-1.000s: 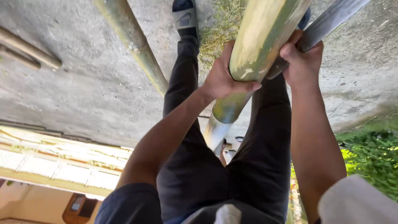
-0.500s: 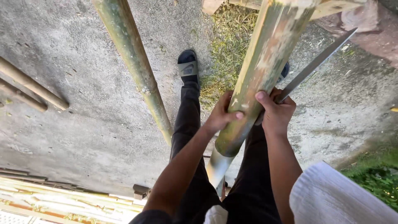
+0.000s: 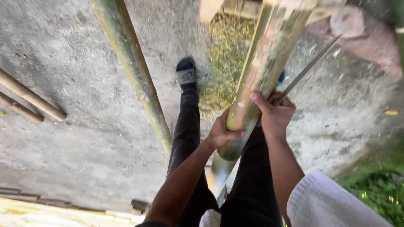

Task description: The recorder uses a knife to scrape the outer skin of a bamboo pole in an outdoor setting.

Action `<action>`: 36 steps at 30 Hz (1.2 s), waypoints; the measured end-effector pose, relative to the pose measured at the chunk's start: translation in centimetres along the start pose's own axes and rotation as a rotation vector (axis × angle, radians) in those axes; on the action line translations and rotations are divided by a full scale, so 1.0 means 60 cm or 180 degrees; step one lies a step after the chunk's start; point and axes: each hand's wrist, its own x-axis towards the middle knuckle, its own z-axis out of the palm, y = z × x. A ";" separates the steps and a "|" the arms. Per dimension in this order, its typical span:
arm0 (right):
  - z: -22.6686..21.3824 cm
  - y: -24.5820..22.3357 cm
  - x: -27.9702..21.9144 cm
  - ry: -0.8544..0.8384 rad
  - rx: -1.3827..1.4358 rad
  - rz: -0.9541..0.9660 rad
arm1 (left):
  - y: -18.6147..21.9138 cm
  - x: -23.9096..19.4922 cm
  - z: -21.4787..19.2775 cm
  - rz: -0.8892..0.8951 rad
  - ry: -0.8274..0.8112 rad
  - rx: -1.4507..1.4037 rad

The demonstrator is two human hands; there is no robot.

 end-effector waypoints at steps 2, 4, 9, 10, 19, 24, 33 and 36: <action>0.017 0.001 0.014 -0.0074 0.0051 -0.0072 | 0.008 0.014 -0.018 -0.0023 0.0016 -0.0020; 0.027 0.002 0.002 -0.0124 0.0074 -0.0022 | 0.013 0.008 -0.030 -0.0172 0.0040 -0.0059; 0.040 -0.003 -0.012 -0.0150 0.0425 -0.0330 | 0.069 -0.005 -0.006 -0.0260 0.0229 0.0967; 0.037 0.009 -0.004 -0.0138 0.0439 -0.0341 | 0.084 -0.001 0.010 -0.0251 0.0219 0.0983; -0.014 0.069 0.021 -0.0267 0.0448 0.0179 | 0.081 0.001 0.091 0.0339 0.1551 0.1807; -0.049 0.133 0.045 -0.0326 0.1221 0.0529 | 0.058 0.002 0.114 0.0665 0.1897 0.2666; -0.006 0.101 0.017 -0.0224 0.0991 0.0510 | 0.042 0.000 0.064 0.0830 0.1623 0.2539; -0.010 0.103 0.031 -0.0192 0.0824 0.0402 | 0.051 0.016 0.063 0.0985 0.1582 0.2524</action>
